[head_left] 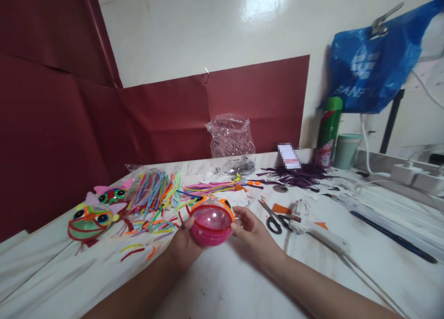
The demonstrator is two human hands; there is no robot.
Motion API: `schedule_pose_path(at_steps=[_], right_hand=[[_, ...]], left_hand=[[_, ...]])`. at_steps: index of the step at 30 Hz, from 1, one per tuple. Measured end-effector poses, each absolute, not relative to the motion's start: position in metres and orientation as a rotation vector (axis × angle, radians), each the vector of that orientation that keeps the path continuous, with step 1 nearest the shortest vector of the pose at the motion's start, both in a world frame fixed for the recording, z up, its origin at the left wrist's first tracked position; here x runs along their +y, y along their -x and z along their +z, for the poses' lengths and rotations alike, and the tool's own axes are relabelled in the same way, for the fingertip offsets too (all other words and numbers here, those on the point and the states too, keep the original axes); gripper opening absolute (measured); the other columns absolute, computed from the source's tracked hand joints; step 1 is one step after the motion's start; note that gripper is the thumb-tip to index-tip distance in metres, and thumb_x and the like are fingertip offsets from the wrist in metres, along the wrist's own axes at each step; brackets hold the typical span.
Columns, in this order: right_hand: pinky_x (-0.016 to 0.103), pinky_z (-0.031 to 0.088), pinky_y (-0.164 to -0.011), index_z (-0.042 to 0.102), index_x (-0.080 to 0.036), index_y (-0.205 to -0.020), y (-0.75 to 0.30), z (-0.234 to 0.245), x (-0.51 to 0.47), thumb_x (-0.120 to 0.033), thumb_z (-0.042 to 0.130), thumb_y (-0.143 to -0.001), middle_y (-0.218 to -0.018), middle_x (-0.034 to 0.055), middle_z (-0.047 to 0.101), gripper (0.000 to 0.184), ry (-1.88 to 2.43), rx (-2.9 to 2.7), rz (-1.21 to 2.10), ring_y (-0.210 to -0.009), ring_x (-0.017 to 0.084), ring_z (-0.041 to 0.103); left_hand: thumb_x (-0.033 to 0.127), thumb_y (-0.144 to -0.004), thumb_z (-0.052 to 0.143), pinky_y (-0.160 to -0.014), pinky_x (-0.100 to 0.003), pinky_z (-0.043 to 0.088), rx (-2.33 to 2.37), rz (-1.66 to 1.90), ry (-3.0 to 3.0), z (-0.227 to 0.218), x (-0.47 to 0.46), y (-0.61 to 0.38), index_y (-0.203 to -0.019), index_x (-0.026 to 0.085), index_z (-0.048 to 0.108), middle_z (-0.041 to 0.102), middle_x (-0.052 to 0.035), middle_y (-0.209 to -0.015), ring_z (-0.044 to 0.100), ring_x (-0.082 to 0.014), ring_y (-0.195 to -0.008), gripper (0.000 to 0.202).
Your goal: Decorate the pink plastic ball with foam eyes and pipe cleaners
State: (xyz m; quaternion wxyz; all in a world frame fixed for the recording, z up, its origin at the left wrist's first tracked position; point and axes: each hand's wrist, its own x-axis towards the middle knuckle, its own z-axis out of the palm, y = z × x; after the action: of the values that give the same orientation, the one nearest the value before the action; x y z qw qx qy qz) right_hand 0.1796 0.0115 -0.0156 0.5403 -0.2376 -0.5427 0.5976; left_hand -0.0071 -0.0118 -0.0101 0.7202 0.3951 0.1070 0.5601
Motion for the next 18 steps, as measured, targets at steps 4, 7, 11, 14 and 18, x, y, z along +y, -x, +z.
schedule_pose_path(at_steps=[4, 7, 11, 14, 18], right_hand=[[0.028, 0.041, -0.066, 0.060, -0.021, -0.091, -0.179, -0.011, 0.009, -0.047, 0.083, -0.059, -0.074, -0.0029, 0.058, 0.047, 0.608, -1.247, 1.338, -0.066, 0.013, 0.051], [0.028, 0.042, -0.063, 0.061, -0.020, -0.090, -0.181, -0.003, 0.002, -0.053, 0.076, -0.066, -0.070, -0.0023, 0.060, 0.044, 0.465, -1.199, 1.536, -0.062, 0.012, 0.052], [0.028, 0.041, -0.064, 0.061, -0.020, -0.086, -0.182, 0.002, -0.001, -0.048, 0.078, -0.066, -0.068, -0.0028, 0.060, 0.039, 0.446, -1.148, 1.653, -0.059, 0.012, 0.053], [0.026, 0.038, -0.062, 0.062, -0.018, -0.076, -0.183, 0.001, 0.004, -0.041, 0.079, -0.062, -0.060, -0.0050, 0.055, 0.032, 0.577, -1.195, 1.581, -0.058, 0.011, 0.050], [0.024, 0.033, -0.057, 0.061, -0.019, -0.073, -0.185, 0.002, 0.008, -0.035, 0.068, -0.067, -0.055, -0.0059, 0.051, 0.018, 0.668, -1.321, 1.446, -0.054, 0.010, 0.044]], left_hand=[[0.034, -0.090, 0.046, -0.113, -0.051, 0.021, 0.205, 1.239, -0.862, -0.009, -0.013, 0.007, -0.131, 0.015, 0.052, 0.067, -0.0133, -0.120, 0.053, -0.0304, -0.122, 0.046], [0.039, -0.091, 0.043, -0.113, -0.047, 0.023, 0.115, 1.218, -0.872, -0.007, -0.011, 0.015, -0.129, 0.018, 0.055, 0.067, -0.0110, -0.121, 0.056, -0.0267, -0.119, 0.045], [0.047, -0.089, 0.044, -0.112, -0.048, 0.024, 0.121, 1.267, -0.845, -0.002, -0.010, 0.029, -0.131, 0.020, 0.053, 0.066, -0.0108, -0.122, 0.056, -0.0270, -0.118, 0.051], [0.052, -0.088, 0.044, -0.111, -0.051, 0.024, 0.210, 1.318, -0.803, 0.002, -0.012, 0.032, -0.131, 0.018, 0.053, 0.068, -0.0128, -0.118, 0.057, -0.0294, -0.116, 0.055], [0.052, -0.086, 0.047, -0.110, -0.051, 0.028, 0.215, 1.317, -0.804, 0.001, -0.012, 0.031, -0.124, 0.017, 0.059, 0.068, -0.0134, -0.118, 0.059, -0.0288, -0.113, 0.053]])
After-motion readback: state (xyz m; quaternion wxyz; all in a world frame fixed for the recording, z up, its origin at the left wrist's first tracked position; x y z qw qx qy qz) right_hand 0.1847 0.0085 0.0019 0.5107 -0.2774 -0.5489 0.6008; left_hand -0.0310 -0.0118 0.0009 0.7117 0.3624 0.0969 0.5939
